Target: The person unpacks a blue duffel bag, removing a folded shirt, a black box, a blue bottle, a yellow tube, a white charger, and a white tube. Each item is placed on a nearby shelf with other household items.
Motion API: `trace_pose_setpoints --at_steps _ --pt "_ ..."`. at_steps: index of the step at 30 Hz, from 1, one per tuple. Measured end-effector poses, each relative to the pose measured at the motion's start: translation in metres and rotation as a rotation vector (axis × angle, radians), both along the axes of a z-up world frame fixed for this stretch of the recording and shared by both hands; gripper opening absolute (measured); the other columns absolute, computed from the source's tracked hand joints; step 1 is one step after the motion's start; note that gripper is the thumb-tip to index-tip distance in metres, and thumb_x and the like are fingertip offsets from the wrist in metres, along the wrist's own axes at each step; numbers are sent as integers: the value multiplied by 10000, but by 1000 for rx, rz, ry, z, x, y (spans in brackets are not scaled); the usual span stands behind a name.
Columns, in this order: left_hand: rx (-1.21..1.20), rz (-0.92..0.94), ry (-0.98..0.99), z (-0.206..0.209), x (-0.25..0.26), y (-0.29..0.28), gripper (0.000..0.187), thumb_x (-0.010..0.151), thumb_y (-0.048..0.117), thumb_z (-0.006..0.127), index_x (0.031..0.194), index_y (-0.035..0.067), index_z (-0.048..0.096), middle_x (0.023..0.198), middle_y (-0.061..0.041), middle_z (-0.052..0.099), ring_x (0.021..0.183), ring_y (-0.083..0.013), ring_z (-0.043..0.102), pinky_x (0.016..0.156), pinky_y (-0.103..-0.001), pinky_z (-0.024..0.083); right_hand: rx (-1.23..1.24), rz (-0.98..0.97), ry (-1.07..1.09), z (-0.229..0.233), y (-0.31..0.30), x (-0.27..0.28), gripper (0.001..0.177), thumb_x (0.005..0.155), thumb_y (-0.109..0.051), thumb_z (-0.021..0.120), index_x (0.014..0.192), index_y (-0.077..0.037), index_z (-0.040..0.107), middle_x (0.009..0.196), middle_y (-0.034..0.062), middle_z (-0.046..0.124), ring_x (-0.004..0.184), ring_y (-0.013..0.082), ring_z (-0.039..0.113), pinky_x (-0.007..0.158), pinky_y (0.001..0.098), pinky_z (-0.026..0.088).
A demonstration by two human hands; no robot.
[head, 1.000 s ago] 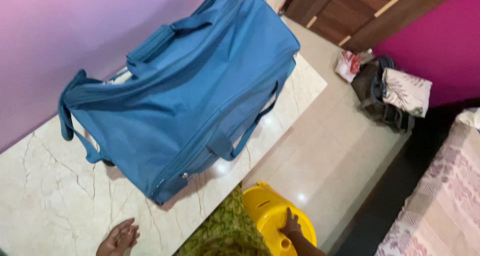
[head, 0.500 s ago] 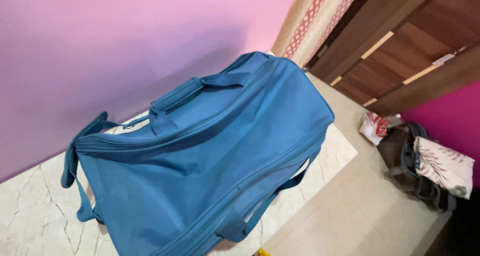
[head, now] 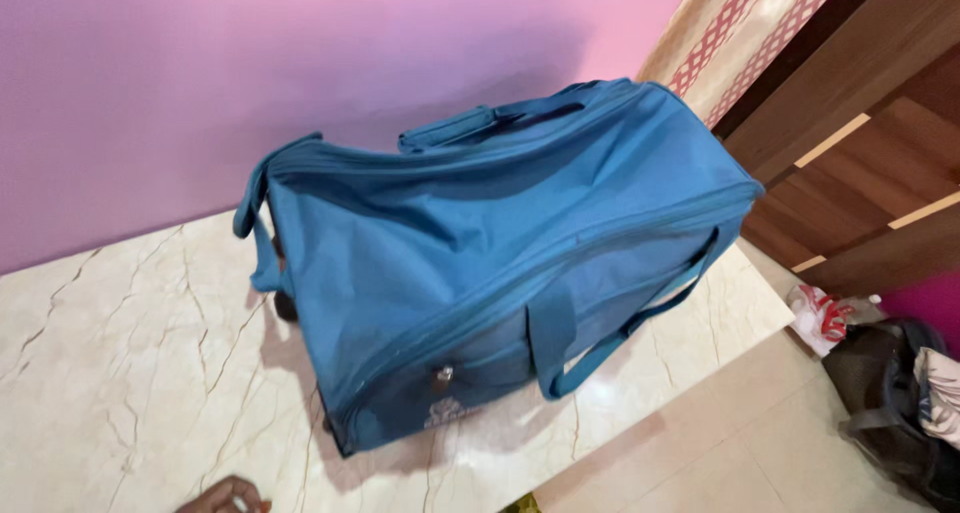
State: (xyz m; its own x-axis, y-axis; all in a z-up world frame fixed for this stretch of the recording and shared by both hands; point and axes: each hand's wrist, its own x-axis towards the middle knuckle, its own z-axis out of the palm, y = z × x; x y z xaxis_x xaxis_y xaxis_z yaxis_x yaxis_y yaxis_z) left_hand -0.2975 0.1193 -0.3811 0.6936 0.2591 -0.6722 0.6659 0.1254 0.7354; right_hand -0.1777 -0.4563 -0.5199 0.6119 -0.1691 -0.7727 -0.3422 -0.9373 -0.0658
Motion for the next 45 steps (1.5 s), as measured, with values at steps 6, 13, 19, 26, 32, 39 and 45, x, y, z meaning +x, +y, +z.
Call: trace_pose_setpoints --at_steps 6,13,19,26,32,39,45 --pt "53 -11 -154 39 -42 -18 160 900 129 685 943 -23 664 684 -115 645 544 -163 574 518 -323 518 33 94 0 16 -11 -50 455 853 -167 748 1250 -172 526 1260 87 614 1014 239 710 828 370 578" --pt "73 53 -337 58 -50 -41 251 938 203 684 1052 -19 659 752 -115 642 569 -169 612 520 -287 496 103 249 221 28 -1 -126 301 885 -114 705 1181 -118 649 1175 58 719 938 187 759 765 341 603" --pt "487 67 -649 108 -44 -109 342 918 278 697 1180 60 678 981 -8 737 871 -122 698 640 -295 585 694 292 -103 163 -26 -44 243 969 -250 633 1088 -71 745 934 59 804 770 144 769 719 294 654" --pt "944 105 -833 176 7 -171 504 822 314 827 1158 14 600 1029 -131 652 879 -278 653 784 -396 550 1120 -46 -1234 262 -36 122 554 1051 -372 630 1507 -77 517 1377 158 623 1102 218 572 929 348 507" --pt "1239 6 -844 163 20 -177 245 991 204 738 995 49 547 947 -128 627 959 -359 579 864 -475 499 1292 -580 -930 248 -10 214 923 836 -716 570 1577 -317 191 1578 111 333 1333 356 431 779 549 547" --pt "1169 29 -977 183 26 -167 715 766 207 781 1375 9 464 1266 -246 516 1157 -465 527 941 -529 465 1419 -621 -959 213 -14 249 852 911 -699 604 1590 -294 286 1582 130 352 1306 355 470 807 473 452" --pt "1149 4 -880 200 22 -169 670 742 157 786 1350 91 514 1282 -202 500 1204 -444 534 1002 -506 480 1424 -683 -870 250 6 275 860 908 -793 471 1584 -302 270 1616 78 348 1412 349 419 1020 600 447"
